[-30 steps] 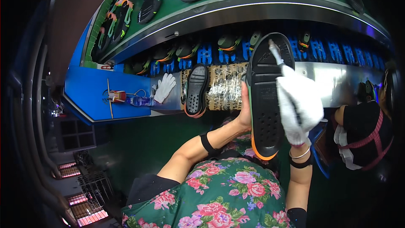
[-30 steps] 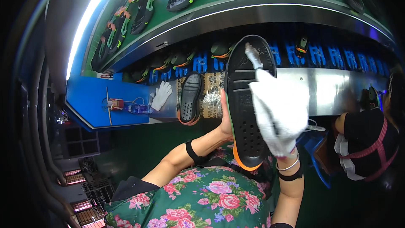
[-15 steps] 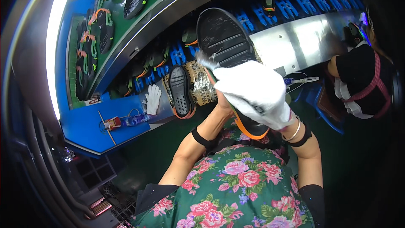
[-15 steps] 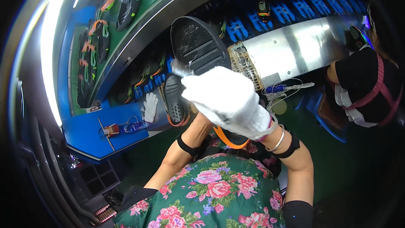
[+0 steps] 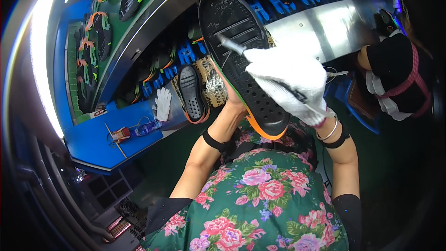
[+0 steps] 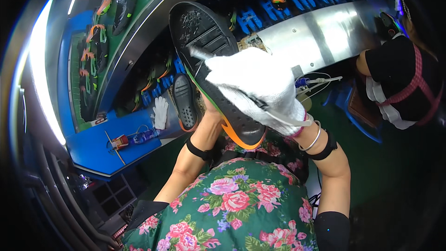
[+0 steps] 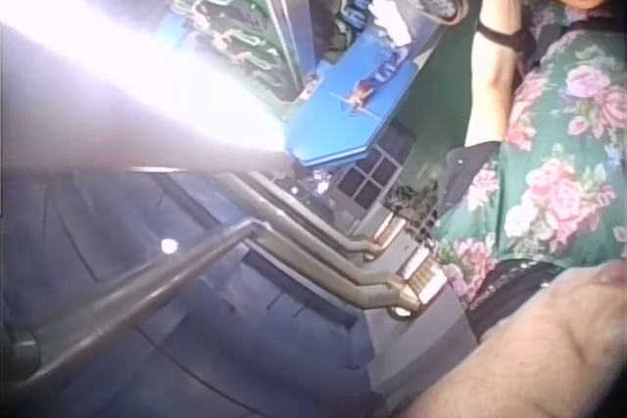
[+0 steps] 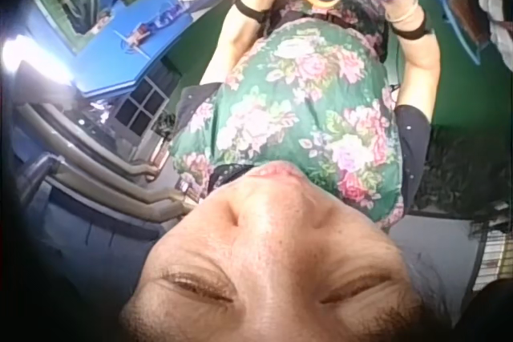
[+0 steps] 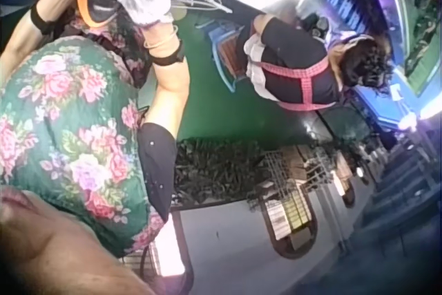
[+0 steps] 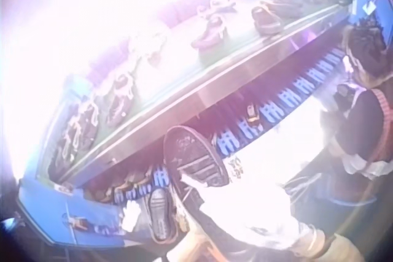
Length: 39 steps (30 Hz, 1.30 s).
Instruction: Applying adhesive to the underside of shoe soles using a brush.
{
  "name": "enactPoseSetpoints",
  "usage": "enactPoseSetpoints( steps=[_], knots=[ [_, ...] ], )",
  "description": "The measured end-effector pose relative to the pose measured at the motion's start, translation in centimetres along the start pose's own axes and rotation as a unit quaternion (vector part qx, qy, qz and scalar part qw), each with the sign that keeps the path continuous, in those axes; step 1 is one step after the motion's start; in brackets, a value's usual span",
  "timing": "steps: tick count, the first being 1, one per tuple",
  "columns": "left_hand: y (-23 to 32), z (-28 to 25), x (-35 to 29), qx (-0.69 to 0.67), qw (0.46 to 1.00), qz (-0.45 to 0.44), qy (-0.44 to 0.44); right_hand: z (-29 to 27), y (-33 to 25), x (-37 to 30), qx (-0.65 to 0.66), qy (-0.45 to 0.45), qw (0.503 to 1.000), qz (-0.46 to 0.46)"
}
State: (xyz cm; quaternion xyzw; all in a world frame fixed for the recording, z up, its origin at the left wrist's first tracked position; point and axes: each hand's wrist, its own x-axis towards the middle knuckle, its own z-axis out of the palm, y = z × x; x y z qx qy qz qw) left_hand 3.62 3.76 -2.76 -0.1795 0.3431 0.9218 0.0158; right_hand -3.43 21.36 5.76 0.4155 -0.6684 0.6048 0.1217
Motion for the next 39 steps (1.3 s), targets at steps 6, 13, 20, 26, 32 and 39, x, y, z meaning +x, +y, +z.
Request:
enactPoseSetpoints(
  steps=[6,13,20,26,32,39],
  knots=[
    [0.7,0.4,-0.4,0.182,0.983,-0.018,-0.034,0.8,-2.4,-0.2,-0.037,-0.067,0.996,-0.035],
    [2.0,1.6,0.1,-0.211,0.969,-0.068,-0.107,0.4,-2.0,-0.9,-0.041,-0.072,0.997,-0.005],
    [2.3,0.2,1.0,-0.16,0.98,-0.077,-0.094,-0.9,-0.5,-1.5,-0.008,-0.042,0.999,-0.003],
    [2.4,1.6,0.5,-0.181,0.967,-0.101,-0.146,0.4,-3.2,-2.9,-0.01,-0.111,0.994,0.002],
    [3.6,0.8,1.4,-0.111,0.976,-0.093,-0.165,-0.4,-2.7,-3.0,-0.024,-0.084,0.996,0.027],
    [4.3,1.0,1.8,-0.12,0.974,-0.088,-0.171,-1.2,-1.3,-3.7,0.019,-0.046,0.999,0.013]
  ],
)
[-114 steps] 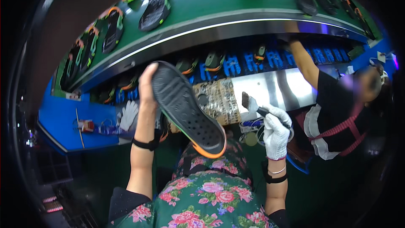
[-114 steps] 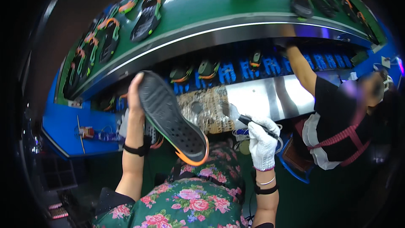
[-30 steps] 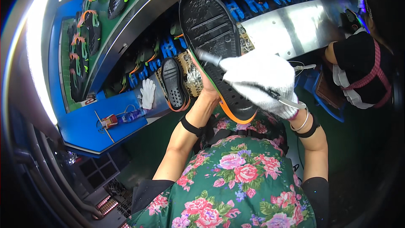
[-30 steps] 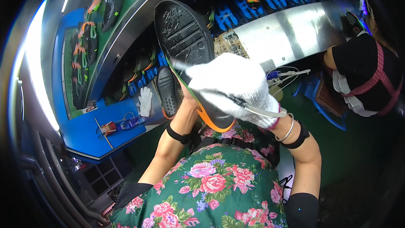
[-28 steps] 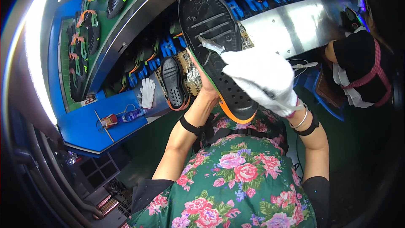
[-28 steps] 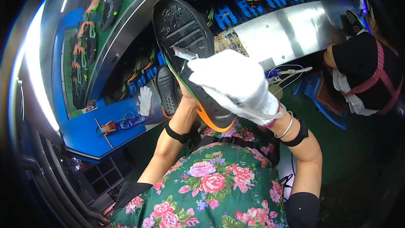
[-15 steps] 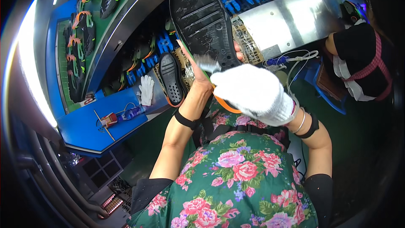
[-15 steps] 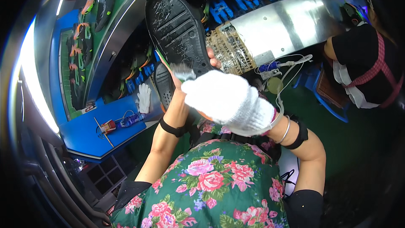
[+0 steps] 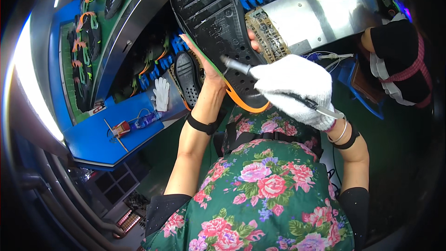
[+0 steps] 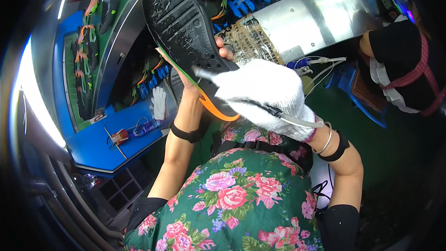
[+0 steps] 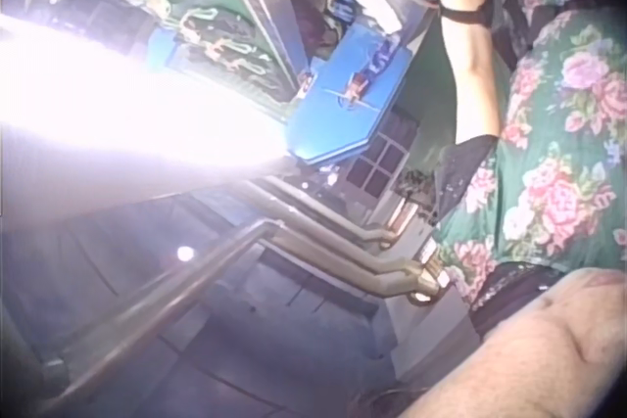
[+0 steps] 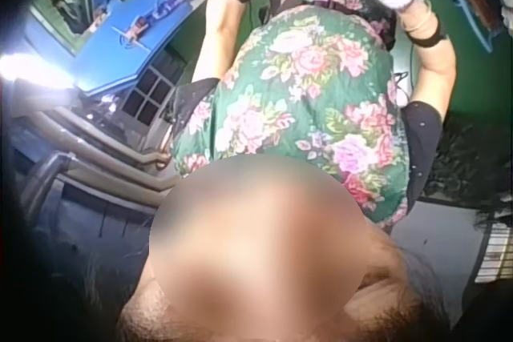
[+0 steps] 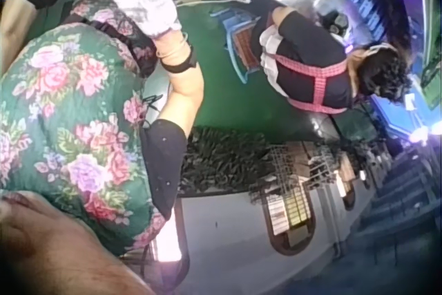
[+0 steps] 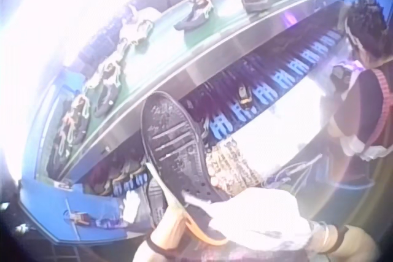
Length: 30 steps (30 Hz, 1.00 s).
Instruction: Applying adhesive to the underside of shoe soles using a brush.
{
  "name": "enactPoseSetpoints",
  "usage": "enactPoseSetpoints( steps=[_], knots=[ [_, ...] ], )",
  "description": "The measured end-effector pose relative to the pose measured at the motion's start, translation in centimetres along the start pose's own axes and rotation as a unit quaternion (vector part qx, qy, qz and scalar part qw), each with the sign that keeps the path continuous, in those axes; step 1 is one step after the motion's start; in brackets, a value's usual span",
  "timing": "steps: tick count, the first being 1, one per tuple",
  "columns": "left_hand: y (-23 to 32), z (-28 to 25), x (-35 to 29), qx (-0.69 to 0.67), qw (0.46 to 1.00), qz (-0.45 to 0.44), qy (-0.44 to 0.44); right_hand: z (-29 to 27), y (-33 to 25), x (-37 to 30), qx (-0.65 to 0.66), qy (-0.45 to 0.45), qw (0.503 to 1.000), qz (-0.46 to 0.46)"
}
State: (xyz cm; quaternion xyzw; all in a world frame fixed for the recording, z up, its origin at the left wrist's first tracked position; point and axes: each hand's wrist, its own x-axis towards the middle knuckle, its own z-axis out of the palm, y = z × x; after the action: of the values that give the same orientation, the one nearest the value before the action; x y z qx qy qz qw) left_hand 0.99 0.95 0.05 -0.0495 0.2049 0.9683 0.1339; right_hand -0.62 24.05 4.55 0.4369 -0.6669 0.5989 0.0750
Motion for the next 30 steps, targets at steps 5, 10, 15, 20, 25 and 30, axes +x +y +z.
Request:
enactPoseSetpoints(
  steps=[5,10,15,20,25,30],
  knots=[
    [0.5,0.0,0.4,0.047,0.999,0.002,0.008,1.0,-2.1,-0.8,-0.055,-0.049,0.997,-0.015],
    [0.8,0.0,0.8,0.027,0.999,-0.001,-0.028,0.1,-1.7,-0.9,0.07,0.003,0.995,0.068],
    [1.5,0.3,1.5,0.058,0.997,0.018,-0.055,0.6,-2.3,-1.3,-0.016,-0.036,0.999,0.01],
    [1.2,1.4,1.6,0.091,0.994,0.06,-0.031,0.3,-2.0,-1.2,0.078,0.006,0.993,0.093],
    [2.1,0.6,2.3,0.1,0.99,0.063,-0.081,0.6,-2.4,-1.3,-0.017,-0.019,0.999,0.032],
    [1.2,2.3,2.7,0.037,0.993,0.109,-0.037,-0.1,-1.1,-1.7,0.075,0.047,0.988,0.127]
  ],
)
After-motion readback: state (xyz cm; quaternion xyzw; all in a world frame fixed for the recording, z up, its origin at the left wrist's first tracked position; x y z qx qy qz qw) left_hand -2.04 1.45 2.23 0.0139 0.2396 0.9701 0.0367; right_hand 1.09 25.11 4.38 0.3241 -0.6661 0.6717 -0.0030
